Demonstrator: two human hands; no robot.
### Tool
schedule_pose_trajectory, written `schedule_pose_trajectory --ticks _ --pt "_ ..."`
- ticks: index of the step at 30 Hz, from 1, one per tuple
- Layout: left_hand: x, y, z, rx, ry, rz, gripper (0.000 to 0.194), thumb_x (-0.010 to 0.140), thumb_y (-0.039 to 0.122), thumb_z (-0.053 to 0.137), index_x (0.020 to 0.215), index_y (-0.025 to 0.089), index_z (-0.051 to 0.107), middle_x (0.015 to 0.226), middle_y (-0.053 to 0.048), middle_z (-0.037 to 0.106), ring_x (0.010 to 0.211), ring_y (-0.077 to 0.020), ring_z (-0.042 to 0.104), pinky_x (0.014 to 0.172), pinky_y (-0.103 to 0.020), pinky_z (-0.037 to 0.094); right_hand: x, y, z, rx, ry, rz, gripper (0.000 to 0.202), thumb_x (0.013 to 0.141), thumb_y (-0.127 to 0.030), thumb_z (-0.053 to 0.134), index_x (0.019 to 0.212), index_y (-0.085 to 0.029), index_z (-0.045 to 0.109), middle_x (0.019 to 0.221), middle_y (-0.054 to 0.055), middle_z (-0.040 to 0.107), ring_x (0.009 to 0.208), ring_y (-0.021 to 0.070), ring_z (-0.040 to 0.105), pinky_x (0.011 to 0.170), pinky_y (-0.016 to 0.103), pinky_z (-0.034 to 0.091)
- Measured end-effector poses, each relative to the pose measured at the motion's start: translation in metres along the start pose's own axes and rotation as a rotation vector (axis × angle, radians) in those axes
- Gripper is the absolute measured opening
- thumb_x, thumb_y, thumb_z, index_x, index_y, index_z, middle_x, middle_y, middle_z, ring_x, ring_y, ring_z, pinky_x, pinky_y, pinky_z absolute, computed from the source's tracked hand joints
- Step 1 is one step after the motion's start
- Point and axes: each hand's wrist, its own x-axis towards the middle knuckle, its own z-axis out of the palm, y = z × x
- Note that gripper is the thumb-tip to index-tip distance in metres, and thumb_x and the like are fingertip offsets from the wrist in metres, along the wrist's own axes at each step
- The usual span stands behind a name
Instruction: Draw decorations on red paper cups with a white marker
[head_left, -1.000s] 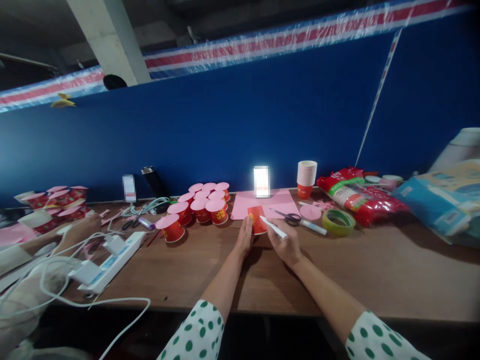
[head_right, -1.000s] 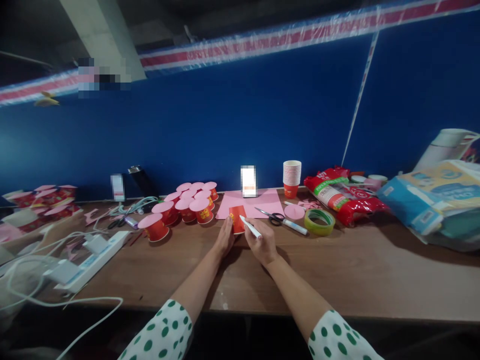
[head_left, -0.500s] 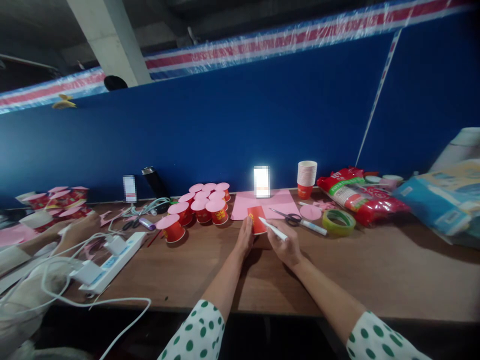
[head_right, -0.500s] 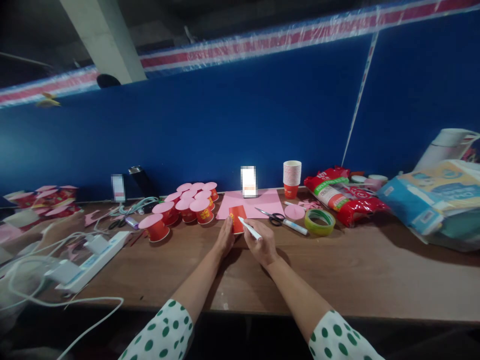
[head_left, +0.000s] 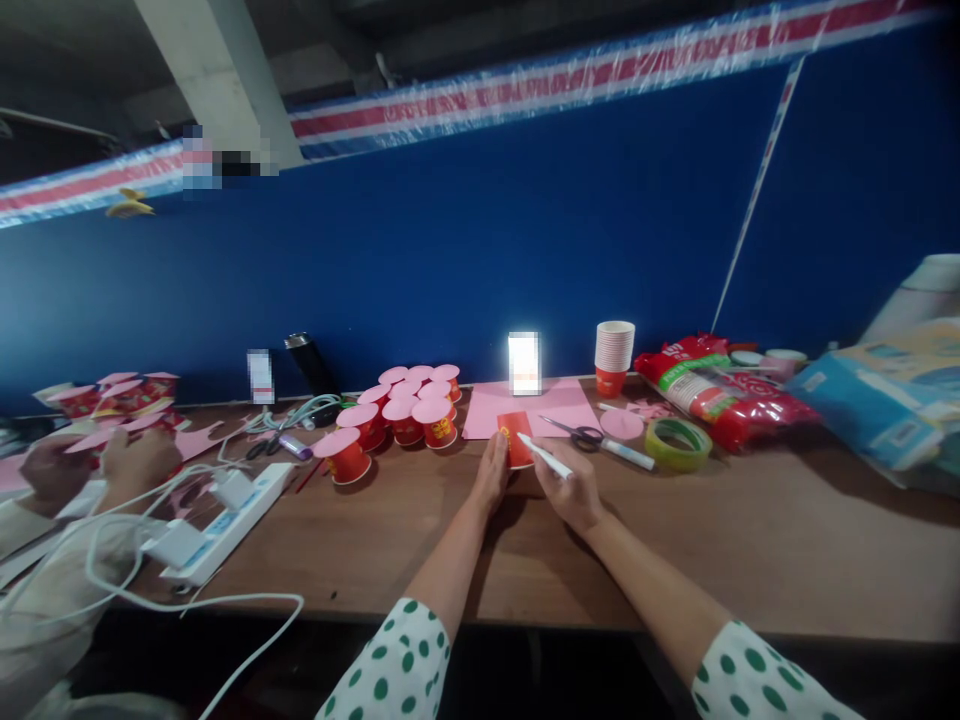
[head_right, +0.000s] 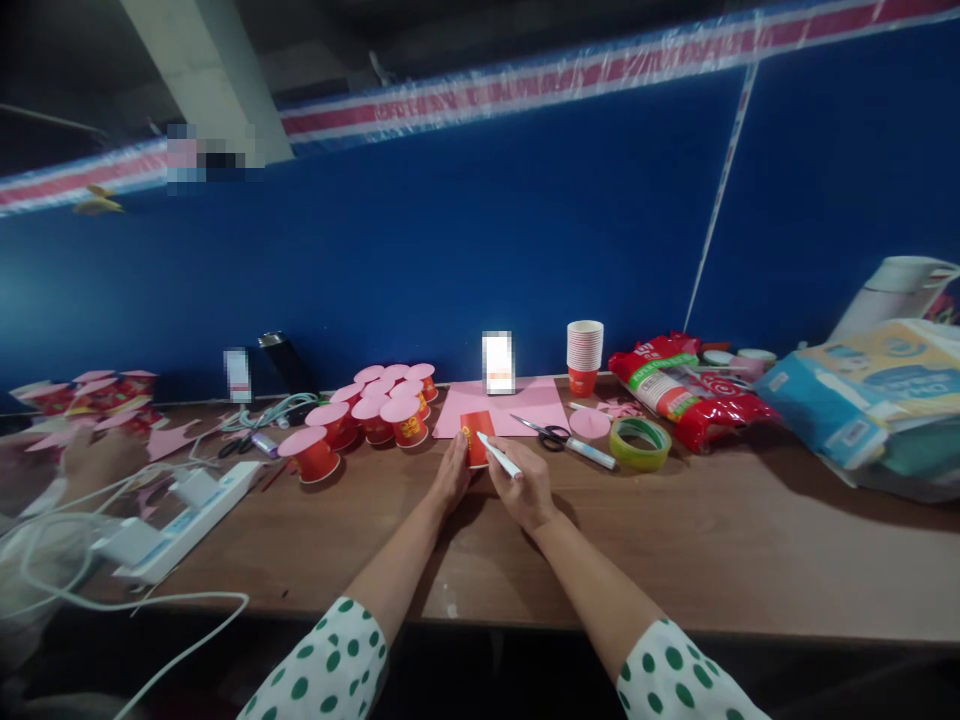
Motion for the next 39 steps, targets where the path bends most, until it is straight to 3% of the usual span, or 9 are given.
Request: schedule_pose_trajectory --ticks 10,19,25,39 --pt "-0.005 0.012 0.003 0.11 0.009 0.082 0.047 0.077 0.059 0.051 0.095 0.016 0.058 0.091 -0.006 0.063 0.083 -0.018 0.056 0.079 -0.029 0.045 0.003 -0.003 -0.001 0.018 -0.003 0.025 0.02 0.089 -0.023 0.047 0.099 -0.018 0.063 0.091 0.009 0.069 0.085 0.0184 0.066 0.079 0.032 0.054" --pt "-0.008 0.016 0.005 0.142 0.004 0.104 0.048 0.076 0.061 0.051 0.09 0.015 0.059 0.081 -0.004 0.061 0.073 -0.0152 0.054 0.073 -0.027 0.043 0.004 -0.005 -0.002 0.004 -0.011 0.016 0.021 0.089 -0.025 0.045 0.098 -0.018 0.063 0.092 0.009 0.069 0.085 0.0184 0.066 0.079 0.032 0.054" --pt "-0.005 0.01 0.004 0.093 -0.009 0.065 0.047 0.077 0.06 0.05 0.092 0.016 0.057 0.078 -0.002 0.06 0.068 -0.0136 0.053 0.068 -0.026 0.044 0.003 -0.004 -0.002 0.008 -0.02 0.023 0.021 0.089 -0.024 0.044 0.098 -0.019 0.063 0.091 0.009 0.069 0.085 0.0184 0.066 0.08 0.031 0.053" --pt "0.001 -0.001 -0.002 -0.01 0.021 0.03 0.049 0.076 0.06 0.052 0.099 0.017 0.058 0.099 -0.009 0.063 0.086 -0.0191 0.059 0.077 -0.03 0.048 0.002 -0.003 -0.002 -0.012 -0.017 0.019 0.018 0.088 -0.02 0.047 0.097 -0.017 0.061 0.09 0.008 0.069 0.084 0.0179 0.065 0.078 0.03 0.052"
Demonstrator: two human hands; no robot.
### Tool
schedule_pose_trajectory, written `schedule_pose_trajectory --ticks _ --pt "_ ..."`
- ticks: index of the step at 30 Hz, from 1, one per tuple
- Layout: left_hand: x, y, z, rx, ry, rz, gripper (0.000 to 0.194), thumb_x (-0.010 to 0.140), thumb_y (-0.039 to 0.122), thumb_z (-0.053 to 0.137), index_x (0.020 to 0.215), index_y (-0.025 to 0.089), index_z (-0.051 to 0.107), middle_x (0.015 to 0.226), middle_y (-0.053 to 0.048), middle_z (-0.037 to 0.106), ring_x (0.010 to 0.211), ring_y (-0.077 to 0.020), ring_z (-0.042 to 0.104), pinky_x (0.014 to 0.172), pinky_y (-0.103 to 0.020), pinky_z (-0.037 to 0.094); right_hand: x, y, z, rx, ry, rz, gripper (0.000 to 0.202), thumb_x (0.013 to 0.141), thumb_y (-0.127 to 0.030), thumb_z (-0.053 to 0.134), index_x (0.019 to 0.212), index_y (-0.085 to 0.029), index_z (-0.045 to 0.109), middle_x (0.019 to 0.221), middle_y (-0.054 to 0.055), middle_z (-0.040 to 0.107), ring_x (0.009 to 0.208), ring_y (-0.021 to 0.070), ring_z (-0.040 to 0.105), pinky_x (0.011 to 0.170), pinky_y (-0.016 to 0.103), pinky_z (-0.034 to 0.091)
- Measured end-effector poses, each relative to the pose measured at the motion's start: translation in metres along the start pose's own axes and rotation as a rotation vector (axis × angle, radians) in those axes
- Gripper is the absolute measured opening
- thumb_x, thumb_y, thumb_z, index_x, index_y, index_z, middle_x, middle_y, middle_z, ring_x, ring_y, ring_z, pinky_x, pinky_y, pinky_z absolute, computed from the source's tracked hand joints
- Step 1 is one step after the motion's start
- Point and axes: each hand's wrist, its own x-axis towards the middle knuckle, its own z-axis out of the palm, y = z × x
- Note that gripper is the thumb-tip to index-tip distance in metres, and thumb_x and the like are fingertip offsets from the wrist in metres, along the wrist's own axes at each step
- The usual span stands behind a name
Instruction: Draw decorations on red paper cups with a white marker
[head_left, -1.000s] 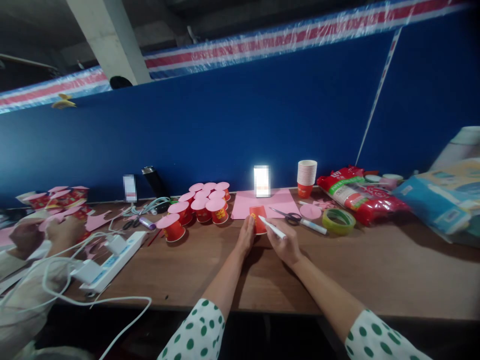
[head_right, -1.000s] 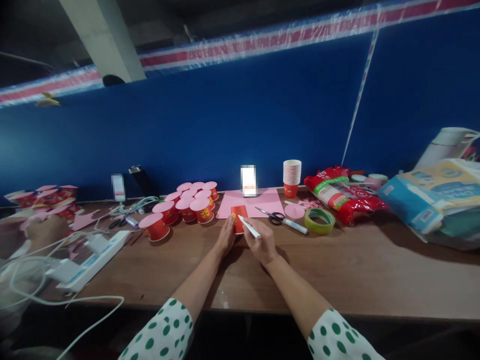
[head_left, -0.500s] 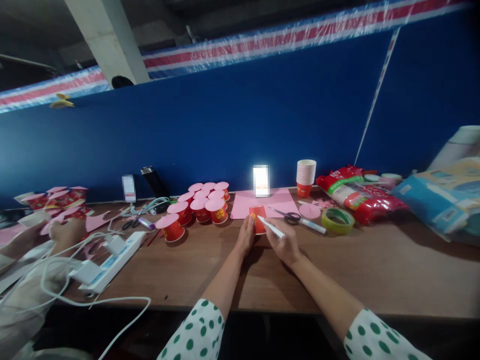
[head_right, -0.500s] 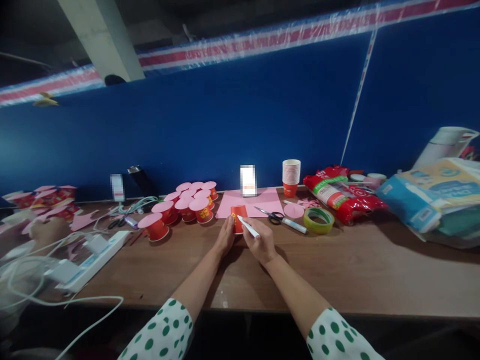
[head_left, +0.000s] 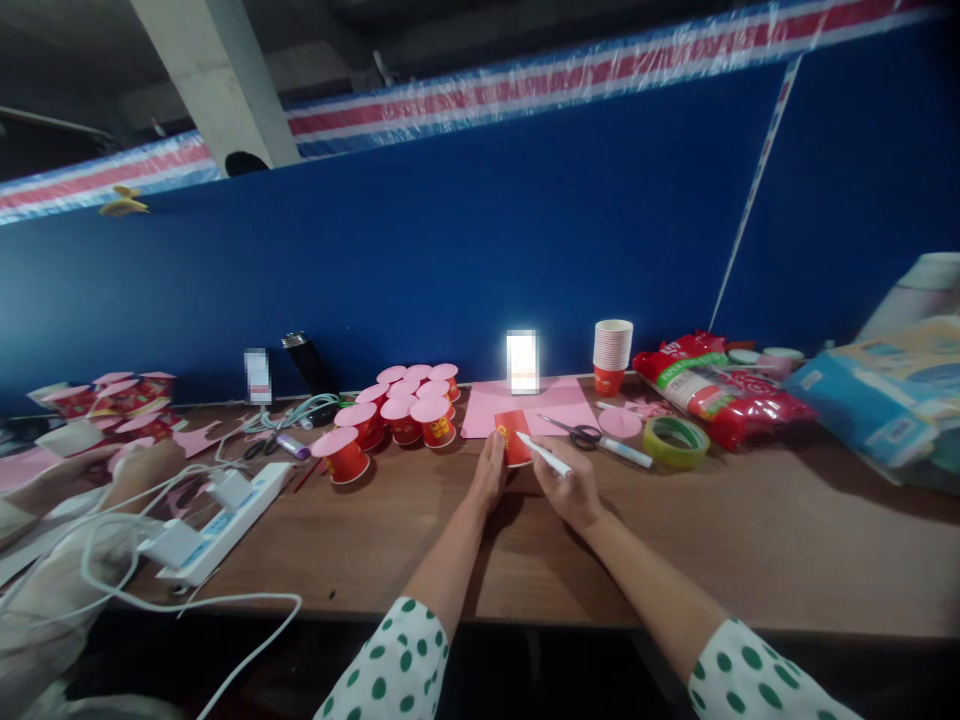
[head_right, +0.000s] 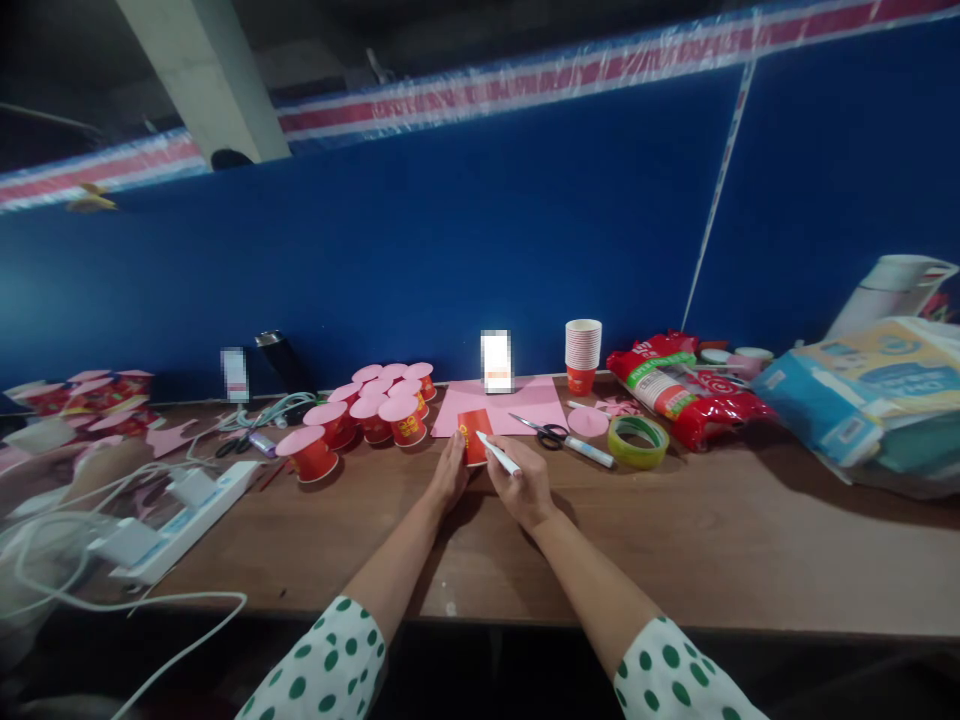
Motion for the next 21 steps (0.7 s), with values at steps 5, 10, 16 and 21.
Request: schedule_pose_trajectory --ticks 5,10,16,21 --pt "0.0012 -0.0008 0.0015 -0.142 0.029 -0.088 0.057 0.076 0.062 0.051 0.105 0.014 0.058 0.1 -0.01 0.065 0.087 -0.0207 0.062 0.076 -0.032 0.049 0.0006 -0.001 -0.0021 0.018 0.027 0.101 0.015 0.087 -0.022 0.049 0.094 -0.018 0.062 0.084 0.005 0.068 0.073 0.0161 0.064 0.07 0.028 0.052" --pt "0.0033 -0.001 0.0024 -0.325 -0.008 -0.131 0.054 0.075 0.059 0.055 0.107 0.015 0.059 0.103 -0.011 0.066 0.093 -0.0219 0.063 0.082 -0.033 0.048 0.001 -0.0014 -0.0021 0.018 0.04 0.108 0.015 0.087 -0.023 0.049 0.095 -0.019 0.062 0.085 0.006 0.068 0.075 0.0164 0.064 0.071 0.028 0.052" --pt "0.0039 -0.0023 0.0001 -0.307 -0.027 -0.062 0.048 0.075 0.052 0.06 0.109 0.018 0.057 0.109 -0.01 0.063 0.092 -0.0213 0.063 0.082 -0.034 0.05 -0.0001 -0.0003 -0.0006 0.049 0.021 0.019 0.019 0.088 -0.021 0.048 0.101 -0.019 0.061 0.092 0.007 0.068 0.084 0.0182 0.065 0.077 0.031 0.053" --pt "0.0059 -0.0064 -0.0015 -0.29 -0.024 -0.075 0.05 0.074 0.054 0.06 0.108 0.018 0.057 0.105 -0.009 0.064 0.088 -0.0202 0.063 0.08 -0.035 0.05 -0.0011 0.0012 0.0012 0.054 0.003 -0.012 0.02 0.087 -0.019 0.048 0.102 -0.019 0.062 0.094 0.008 0.069 0.086 0.0181 0.065 0.08 0.031 0.053"
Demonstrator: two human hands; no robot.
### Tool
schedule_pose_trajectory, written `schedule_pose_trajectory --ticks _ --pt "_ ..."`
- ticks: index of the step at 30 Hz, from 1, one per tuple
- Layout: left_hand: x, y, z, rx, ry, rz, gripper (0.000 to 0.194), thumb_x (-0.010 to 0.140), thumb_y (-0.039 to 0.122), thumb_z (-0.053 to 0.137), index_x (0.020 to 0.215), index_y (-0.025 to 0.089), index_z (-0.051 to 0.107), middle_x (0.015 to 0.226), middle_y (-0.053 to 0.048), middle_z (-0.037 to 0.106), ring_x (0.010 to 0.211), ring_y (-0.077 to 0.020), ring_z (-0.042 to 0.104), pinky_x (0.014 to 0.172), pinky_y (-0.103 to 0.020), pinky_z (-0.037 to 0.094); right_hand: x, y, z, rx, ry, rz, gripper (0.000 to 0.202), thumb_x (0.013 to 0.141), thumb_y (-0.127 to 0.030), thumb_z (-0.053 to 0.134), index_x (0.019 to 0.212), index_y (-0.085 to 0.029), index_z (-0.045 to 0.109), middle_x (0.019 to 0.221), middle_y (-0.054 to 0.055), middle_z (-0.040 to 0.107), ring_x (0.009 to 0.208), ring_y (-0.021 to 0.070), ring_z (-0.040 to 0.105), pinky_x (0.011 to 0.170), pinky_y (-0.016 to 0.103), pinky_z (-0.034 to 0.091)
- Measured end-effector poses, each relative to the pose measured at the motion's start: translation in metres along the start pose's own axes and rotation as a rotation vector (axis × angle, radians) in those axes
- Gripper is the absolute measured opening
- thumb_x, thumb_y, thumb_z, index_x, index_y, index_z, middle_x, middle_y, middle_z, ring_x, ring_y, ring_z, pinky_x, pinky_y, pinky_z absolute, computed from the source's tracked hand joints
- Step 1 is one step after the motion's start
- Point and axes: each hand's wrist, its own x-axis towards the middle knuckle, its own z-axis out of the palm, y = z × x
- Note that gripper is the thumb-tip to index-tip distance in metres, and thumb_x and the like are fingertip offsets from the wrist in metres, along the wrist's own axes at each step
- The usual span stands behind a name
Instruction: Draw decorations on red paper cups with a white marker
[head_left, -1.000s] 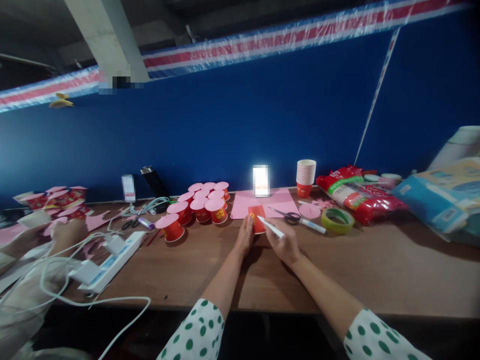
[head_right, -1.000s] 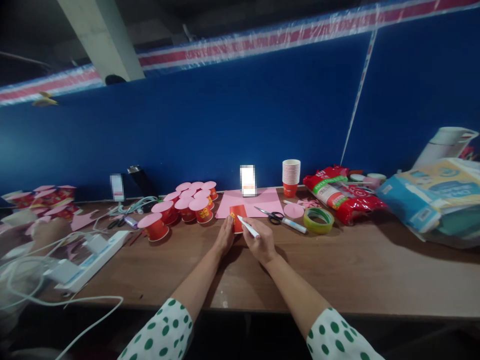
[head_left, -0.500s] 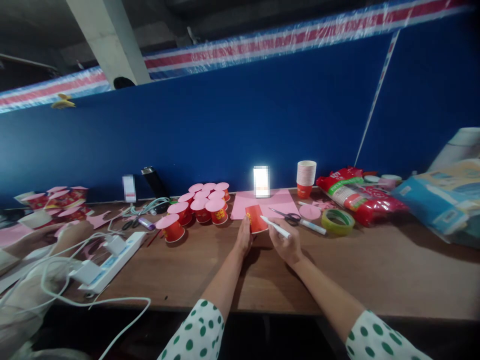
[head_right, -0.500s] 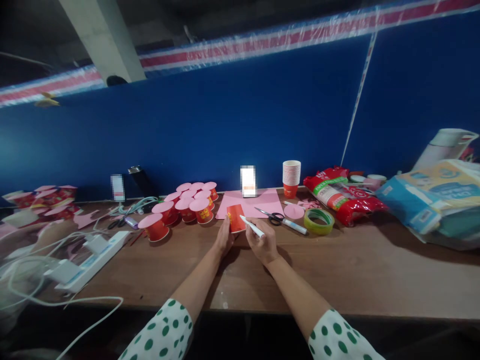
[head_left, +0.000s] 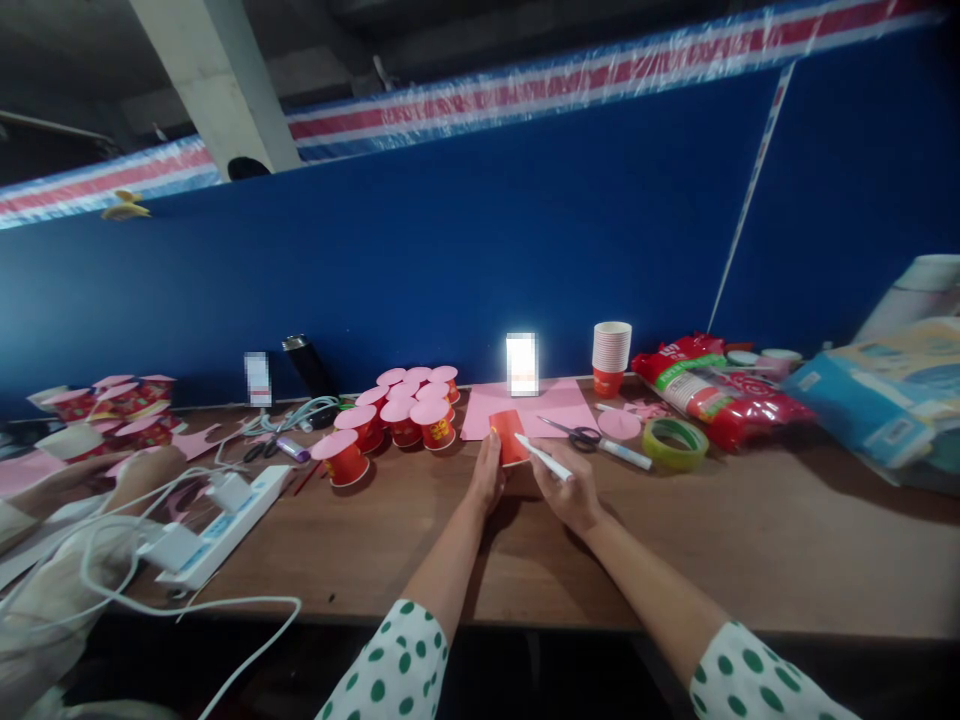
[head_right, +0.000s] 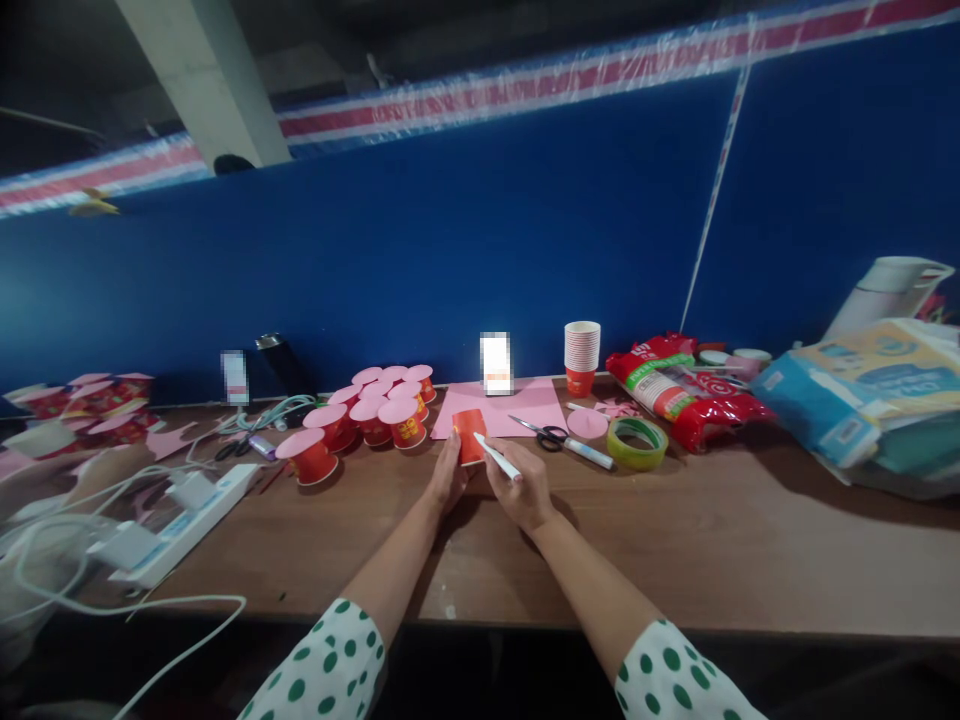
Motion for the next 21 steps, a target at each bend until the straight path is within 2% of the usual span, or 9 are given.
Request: schedule_pose_trajectory --ticks 7,15,21 --pt "-0.0001 -0.0012 -0.0005 0.024 -0.015 -0.002 0.048 0.075 0.055 0.059 0.105 0.017 0.057 0.101 -0.009 0.064 0.083 -0.018 0.062 0.081 -0.035 0.049 0.0002 0.0 0.0005 0.006 0.001 0.0 0.02 0.087 -0.02 0.049 0.102 -0.018 0.062 0.095 0.008 0.069 0.088 0.018 0.066 0.081 0.03 0.053" --pt "-0.0022 0.0 0.0004 0.08 -0.028 0.003 0.045 0.078 0.055 0.055 0.105 0.019 0.057 0.097 -0.007 0.064 0.078 -0.0165 0.061 0.072 -0.03 0.05 0.0013 -0.0002 -0.0004 -0.006 0.001 0.006 0.02 0.088 -0.022 0.047 0.102 -0.019 0.062 0.096 0.007 0.069 0.088 0.0183 0.066 0.081 0.031 0.053" --pt "-0.0016 -0.0004 -0.0002 0.074 -0.042 0.003 0.047 0.078 0.055 0.055 0.106 0.018 0.057 0.099 -0.008 0.064 0.081 -0.0175 0.062 0.075 -0.032 0.05 0.002 -0.0012 -0.0009 -0.022 -0.002 0.011 0.021 0.089 -0.022 0.047 0.102 -0.019 0.063 0.095 0.008 0.069 0.087 0.0184 0.066 0.081 0.031 0.053"
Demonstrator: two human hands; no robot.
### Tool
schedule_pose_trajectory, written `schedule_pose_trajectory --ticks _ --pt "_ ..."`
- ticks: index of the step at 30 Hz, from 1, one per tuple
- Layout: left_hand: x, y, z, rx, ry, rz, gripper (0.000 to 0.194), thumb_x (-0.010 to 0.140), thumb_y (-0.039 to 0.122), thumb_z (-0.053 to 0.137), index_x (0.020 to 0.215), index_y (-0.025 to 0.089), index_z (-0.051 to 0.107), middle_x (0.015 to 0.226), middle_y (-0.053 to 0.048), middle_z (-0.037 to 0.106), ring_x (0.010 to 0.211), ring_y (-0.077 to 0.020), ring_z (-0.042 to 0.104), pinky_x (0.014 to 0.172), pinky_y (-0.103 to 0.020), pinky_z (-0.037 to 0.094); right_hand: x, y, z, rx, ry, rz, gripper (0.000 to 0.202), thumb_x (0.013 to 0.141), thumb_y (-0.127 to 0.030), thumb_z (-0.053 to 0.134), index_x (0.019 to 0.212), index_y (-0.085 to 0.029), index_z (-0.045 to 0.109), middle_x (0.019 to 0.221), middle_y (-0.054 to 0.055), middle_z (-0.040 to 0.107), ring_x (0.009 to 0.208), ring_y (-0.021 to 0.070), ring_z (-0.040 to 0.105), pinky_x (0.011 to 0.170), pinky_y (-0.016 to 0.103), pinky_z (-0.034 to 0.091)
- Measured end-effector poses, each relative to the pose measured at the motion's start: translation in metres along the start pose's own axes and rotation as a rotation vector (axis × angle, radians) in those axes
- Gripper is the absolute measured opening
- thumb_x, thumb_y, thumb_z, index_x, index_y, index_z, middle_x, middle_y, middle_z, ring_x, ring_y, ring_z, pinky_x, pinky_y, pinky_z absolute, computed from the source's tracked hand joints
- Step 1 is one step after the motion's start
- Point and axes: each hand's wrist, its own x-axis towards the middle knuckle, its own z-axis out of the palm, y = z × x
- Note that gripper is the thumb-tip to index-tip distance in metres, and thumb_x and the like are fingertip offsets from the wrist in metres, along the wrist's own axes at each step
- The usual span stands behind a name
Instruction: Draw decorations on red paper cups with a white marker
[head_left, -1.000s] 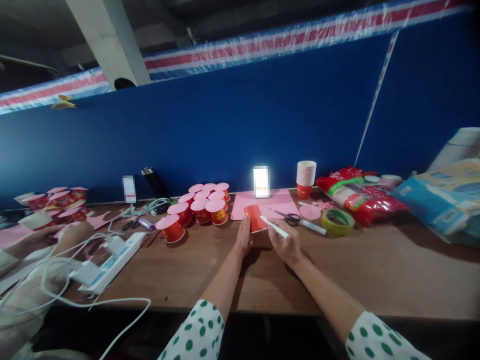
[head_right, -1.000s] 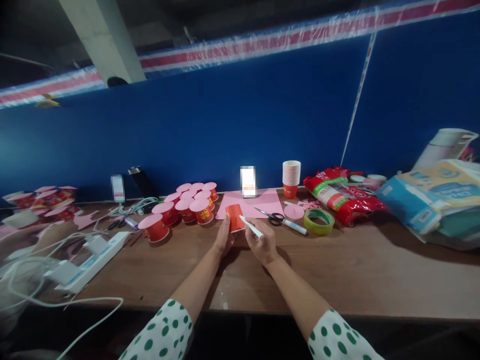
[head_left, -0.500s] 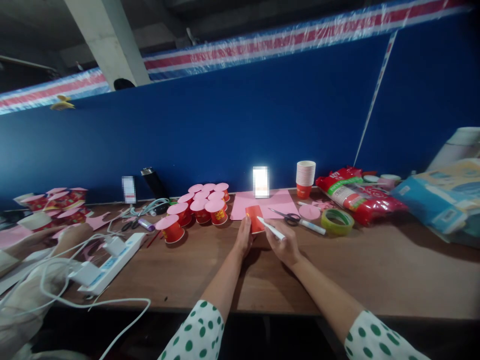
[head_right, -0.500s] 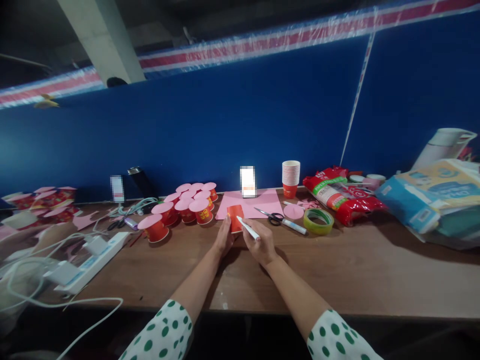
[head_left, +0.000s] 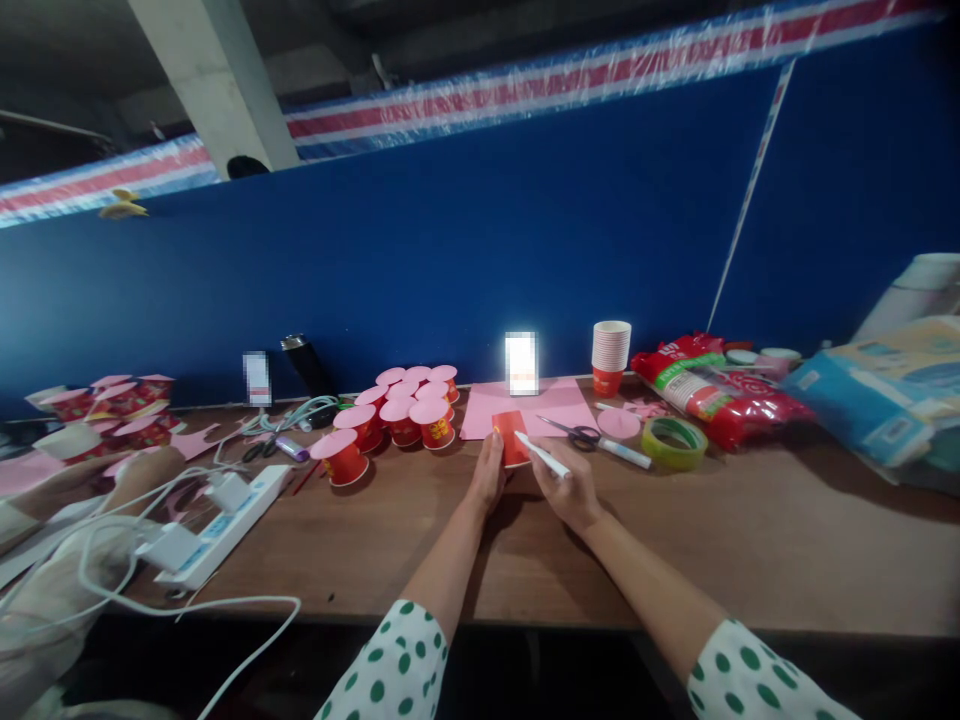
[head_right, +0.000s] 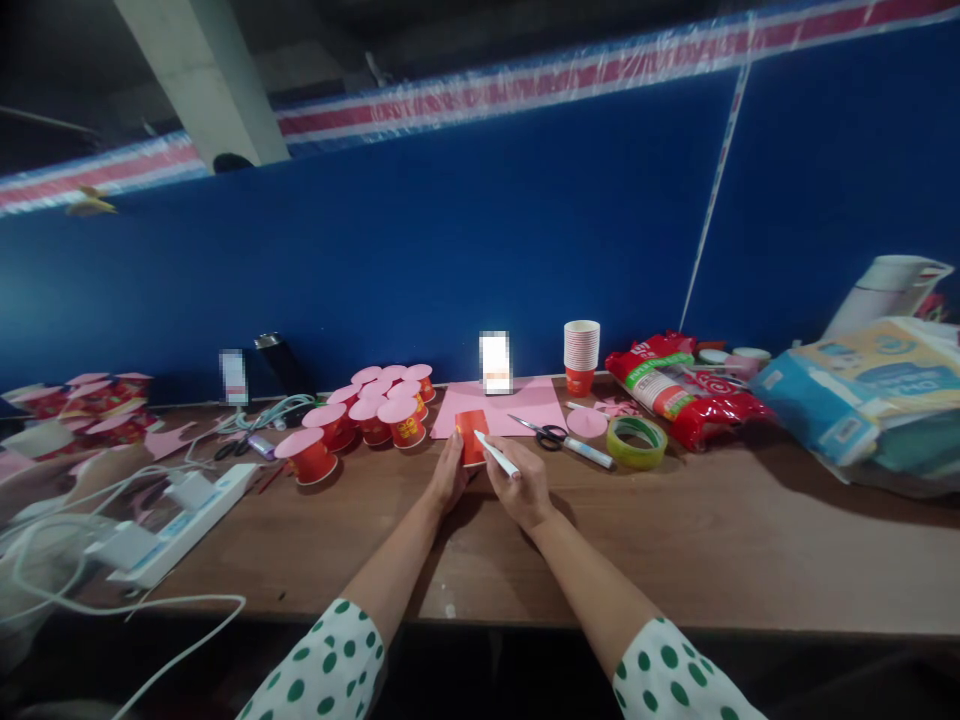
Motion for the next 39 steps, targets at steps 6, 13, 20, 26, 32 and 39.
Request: schedule_pose_trajectory --ticks 6,13,20,26,32,39 --pt "-0.0001 -0.0006 0.0004 -0.025 -0.001 -0.01 0.047 0.076 0.055 0.057 0.105 0.018 0.058 0.103 -0.009 0.064 0.087 -0.0199 0.062 0.08 -0.036 0.049 0.0003 -0.0002 -0.0001 0.01 0.017 0.004 0.02 0.089 -0.022 0.047 0.101 -0.018 0.063 0.094 0.009 0.07 0.088 0.0183 0.066 0.081 0.031 0.053" --pt "-0.0006 -0.0001 0.0003 0.009 0.009 -0.008 0.044 0.077 0.053 0.057 0.104 0.019 0.058 0.103 -0.008 0.064 0.086 -0.0182 0.061 0.078 -0.032 0.05 0.0008 0.0007 -0.0001 -0.005 0.018 0.009 0.02 0.089 -0.022 0.047 0.101 -0.018 0.062 0.093 0.008 0.069 0.085 0.0179 0.066 0.079 0.03 0.053" --pt "-0.0014 0.0012 0.0013 0.0 -0.013 0.001 0.044 0.076 0.053 0.058 0.103 0.018 0.057 0.099 -0.007 0.063 0.083 -0.0175 0.061 0.077 -0.032 0.05 0.0006 0.0004 -0.0004 -0.003 0.001 0.015 0.022 0.09 -0.025 0.045 0.102 -0.019 0.062 0.094 0.008 0.069 0.086 0.0187 0.066 0.079 0.031 0.053" --pt "0.0017 -0.0035 -0.0009 0.003 0.022 -0.003 0.046 0.075 0.054 0.059 0.105 0.019 0.056 0.098 -0.007 0.064 0.082 -0.0174 0.062 0.075 -0.032 0.05 -0.0001 -0.0001 0.0001 0.016 0.005 0.012 0.019 0.088 -0.02 0.048 0.099 -0.018 0.062 0.093 0.008 0.069 0.086 0.0183 0.065 0.079 0.031 0.053" --pt "0.0017 -0.0006 0.0 -0.024 0.045 -0.001 0.048 0.074 0.057 0.058 0.104 0.019 0.056 0.097 -0.006 0.064 0.083 -0.0179 0.063 0.076 -0.032 0.05 0.0004 -0.0026 -0.0011 -0.003 0.01 0.01 0.018 0.088 -0.02 0.047 0.097 -0.018 0.062 0.091 0.008 0.069 0.085 0.0182 0.066 0.079 0.031 0.053" --pt "-0.0016 0.0046 0.0031 -0.051 0.019 -0.025 0.049 0.075 0.057 0.057 0.104 0.017 0.058 0.101 -0.009 0.065 0.089 -0.0204 0.062 0.081 -0.035 0.049 0.0013 -0.002 -0.0008 -0.019 0.034 -0.023 0.018 0.088 -0.021 0.046 0.098 -0.019 0.062 0.089 0.007 0.069 0.082 0.0175 0.066 0.077 0.03 0.054"
